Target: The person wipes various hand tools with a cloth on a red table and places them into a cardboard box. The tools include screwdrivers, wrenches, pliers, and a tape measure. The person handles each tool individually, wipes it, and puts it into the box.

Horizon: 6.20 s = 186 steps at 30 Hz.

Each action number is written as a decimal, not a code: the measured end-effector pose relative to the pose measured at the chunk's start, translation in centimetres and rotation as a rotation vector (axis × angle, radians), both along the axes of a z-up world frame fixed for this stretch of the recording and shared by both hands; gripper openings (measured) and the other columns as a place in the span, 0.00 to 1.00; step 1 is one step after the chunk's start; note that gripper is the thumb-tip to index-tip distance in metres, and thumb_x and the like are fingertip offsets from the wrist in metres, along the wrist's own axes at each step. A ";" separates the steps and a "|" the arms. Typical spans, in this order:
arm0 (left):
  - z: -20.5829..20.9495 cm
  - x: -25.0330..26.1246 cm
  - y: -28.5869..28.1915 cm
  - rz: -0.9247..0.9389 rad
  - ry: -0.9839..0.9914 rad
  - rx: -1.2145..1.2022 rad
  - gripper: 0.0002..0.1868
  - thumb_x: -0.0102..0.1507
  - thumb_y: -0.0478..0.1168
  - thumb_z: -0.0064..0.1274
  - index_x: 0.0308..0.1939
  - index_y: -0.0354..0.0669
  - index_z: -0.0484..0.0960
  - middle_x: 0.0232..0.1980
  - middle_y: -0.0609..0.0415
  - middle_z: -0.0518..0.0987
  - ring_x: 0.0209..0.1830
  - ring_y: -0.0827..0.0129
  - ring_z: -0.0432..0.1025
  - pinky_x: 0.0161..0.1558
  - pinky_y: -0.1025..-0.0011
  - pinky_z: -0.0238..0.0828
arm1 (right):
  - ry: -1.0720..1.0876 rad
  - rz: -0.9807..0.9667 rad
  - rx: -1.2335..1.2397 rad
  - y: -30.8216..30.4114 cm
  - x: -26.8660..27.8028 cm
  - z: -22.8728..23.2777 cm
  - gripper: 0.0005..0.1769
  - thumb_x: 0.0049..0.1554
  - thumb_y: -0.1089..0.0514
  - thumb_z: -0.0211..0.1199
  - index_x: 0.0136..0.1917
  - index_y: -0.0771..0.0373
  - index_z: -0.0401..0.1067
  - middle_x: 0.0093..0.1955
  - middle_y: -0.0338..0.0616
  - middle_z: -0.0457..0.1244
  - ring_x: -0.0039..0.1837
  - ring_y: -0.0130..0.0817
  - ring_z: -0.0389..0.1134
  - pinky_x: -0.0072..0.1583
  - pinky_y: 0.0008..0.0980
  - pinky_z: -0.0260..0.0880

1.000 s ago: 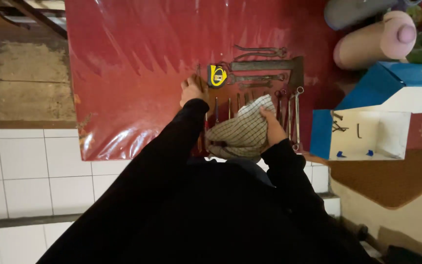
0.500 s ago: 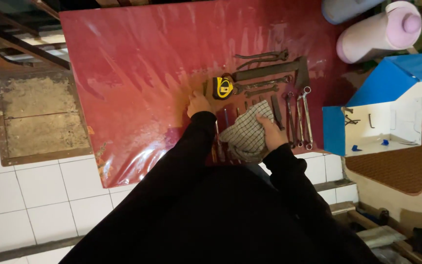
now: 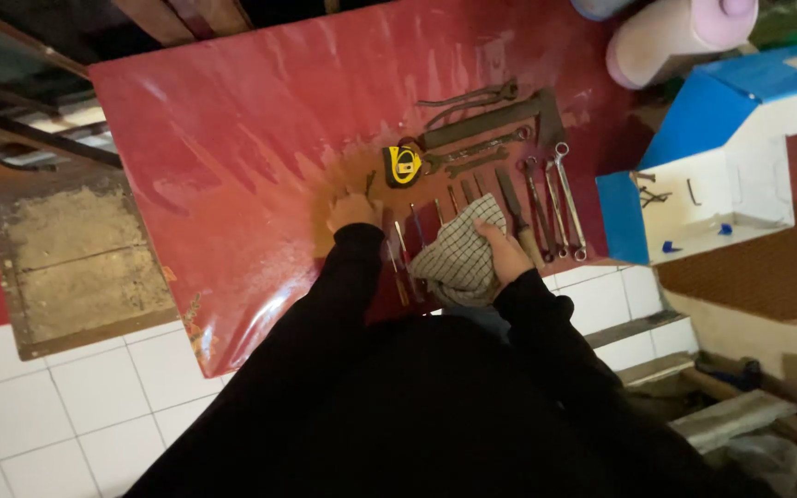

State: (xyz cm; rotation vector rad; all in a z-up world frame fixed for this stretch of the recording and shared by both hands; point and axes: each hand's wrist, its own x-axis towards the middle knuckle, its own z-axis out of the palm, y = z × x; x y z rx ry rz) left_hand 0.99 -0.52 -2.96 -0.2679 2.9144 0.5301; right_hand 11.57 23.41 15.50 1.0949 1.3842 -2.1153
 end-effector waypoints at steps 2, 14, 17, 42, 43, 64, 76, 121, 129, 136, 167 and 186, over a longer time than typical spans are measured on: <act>0.4 0.8 -0.3 -0.007 0.030 0.010 0.26 0.55 0.56 0.58 0.46 0.39 0.81 0.45 0.41 0.83 0.49 0.46 0.77 0.50 0.50 0.75 | 0.039 0.000 0.022 -0.2 0.5 -0.4 0.35 0.56 0.43 0.63 0.67 0.71 0.68 0.63 0.53 0.68 0.60 0.41 0.71 0.59 0.38 0.72; 10.1 5.9 3.8 -0.172 0.127 0.423 0.17 0.59 0.50 0.59 0.44 0.44 0.76 0.35 0.42 0.81 0.35 0.43 0.77 0.38 0.47 0.71 | 0.158 0.024 0.276 1.3 1.9 -7.4 0.34 0.63 0.44 0.62 0.72 0.69 0.64 0.69 0.46 0.64 0.67 0.33 0.65 0.66 0.33 0.62; 14.8 8.5 7.5 -0.320 0.199 0.619 0.16 0.58 0.45 0.58 0.44 0.42 0.74 0.34 0.41 0.79 0.34 0.43 0.76 0.36 0.48 0.69 | 0.277 0.073 0.344 0.0 2.3 -5.3 0.27 0.66 0.45 0.61 0.67 0.70 0.73 0.64 0.42 0.66 0.63 0.28 0.64 0.64 0.30 0.61; 21.4 11.2 16.6 -0.345 0.017 0.936 0.11 0.69 0.40 0.45 0.38 0.37 0.78 0.34 0.40 0.79 0.38 0.42 0.76 0.38 0.54 0.70 | 0.398 -0.036 0.276 6.4 6.6 -1.0 0.20 0.66 0.46 0.59 0.54 0.66 0.76 0.47 0.38 0.70 0.48 0.24 0.68 0.51 0.29 0.70; 21.3 10.8 16.8 -0.349 0.018 0.940 0.11 0.69 0.40 0.45 0.38 0.37 0.78 0.34 0.40 0.79 0.38 0.42 0.76 0.38 0.54 0.70 | 0.400 -0.039 0.281 6.5 6.6 -0.7 0.20 0.66 0.46 0.59 0.54 0.66 0.76 0.47 0.38 0.70 0.48 0.24 0.68 0.51 0.29 0.70; 22.4 8.6 14.7 -0.423 0.075 0.750 0.12 0.69 0.44 0.45 0.37 0.39 0.77 0.33 0.36 0.79 0.37 0.35 0.73 0.39 0.41 0.64 | 0.523 -0.001 0.510 4.7 1.9 1.6 0.15 0.65 0.51 0.58 0.54 0.64 0.74 0.48 0.35 0.69 0.50 0.21 0.66 0.52 0.25 0.67; 24.9 8.6 13.2 -0.414 -0.030 0.838 0.15 0.69 0.47 0.46 0.36 0.39 0.77 0.32 0.36 0.78 0.36 0.38 0.74 0.36 0.45 0.65 | 0.465 -0.070 0.272 6.7 0.6 -1.3 0.20 0.68 0.44 0.57 0.55 0.64 0.75 0.48 0.35 0.68 0.47 0.21 0.65 0.50 0.25 0.67; 30.0 5.8 32.7 -0.351 0.153 0.975 0.06 0.71 0.39 0.53 0.47 0.39 0.79 0.32 0.58 0.78 0.32 0.82 0.69 0.36 0.76 0.69 | 0.752 0.888 0.559 27.9 -2.0 7.8 0.15 0.62 0.50 0.62 0.52 0.64 0.77 0.42 0.47 0.72 0.45 0.32 0.74 0.50 0.34 0.72; 30.1 5.3 32.1 -0.164 0.335 0.911 0.05 0.69 0.36 0.53 0.44 0.39 0.84 0.31 0.56 0.83 0.28 0.83 0.74 0.32 0.78 0.71 | 0.735 0.862 0.403 28.0 -3.7 8.0 0.20 0.63 0.47 0.59 0.56 0.65 0.76 0.41 0.42 0.70 0.43 0.27 0.69 0.48 0.31 0.70; 28.5 3.7 30.5 -0.067 0.379 0.866 0.05 0.70 0.35 0.53 0.42 0.38 0.83 0.29 0.53 0.82 0.27 0.77 0.72 0.32 0.74 0.70 | 0.710 0.914 0.644 30.4 -2.6 6.1 0.21 0.62 0.45 0.60 0.57 0.63 0.78 0.40 0.42 0.70 0.42 0.28 0.71 0.48 0.32 0.70; 19.1 5.7 40.1 -0.640 0.212 0.931 0.29 0.68 0.41 0.54 0.71 0.39 0.67 0.62 0.36 0.75 0.62 0.42 0.71 0.60 0.55 0.70 | 0.151 0.014 -0.003 40.2 1.2 -17.5 0.29 0.66 0.39 0.54 0.63 0.66 0.73 0.59 0.50 0.69 0.58 0.41 0.70 0.61 0.38 0.68; 18.7 8.7 23.1 -0.170 0.190 0.735 0.11 0.67 0.41 0.51 0.51 0.42 0.82 0.48 0.42 0.84 0.49 0.49 0.79 0.49 0.60 0.76 | 0.315 0.689 0.112 25.3 -3.0 -4.8 0.34 0.62 0.39 0.55 0.69 0.69 0.66 0.70 0.45 0.64 0.71 0.33 0.63 0.70 0.31 0.58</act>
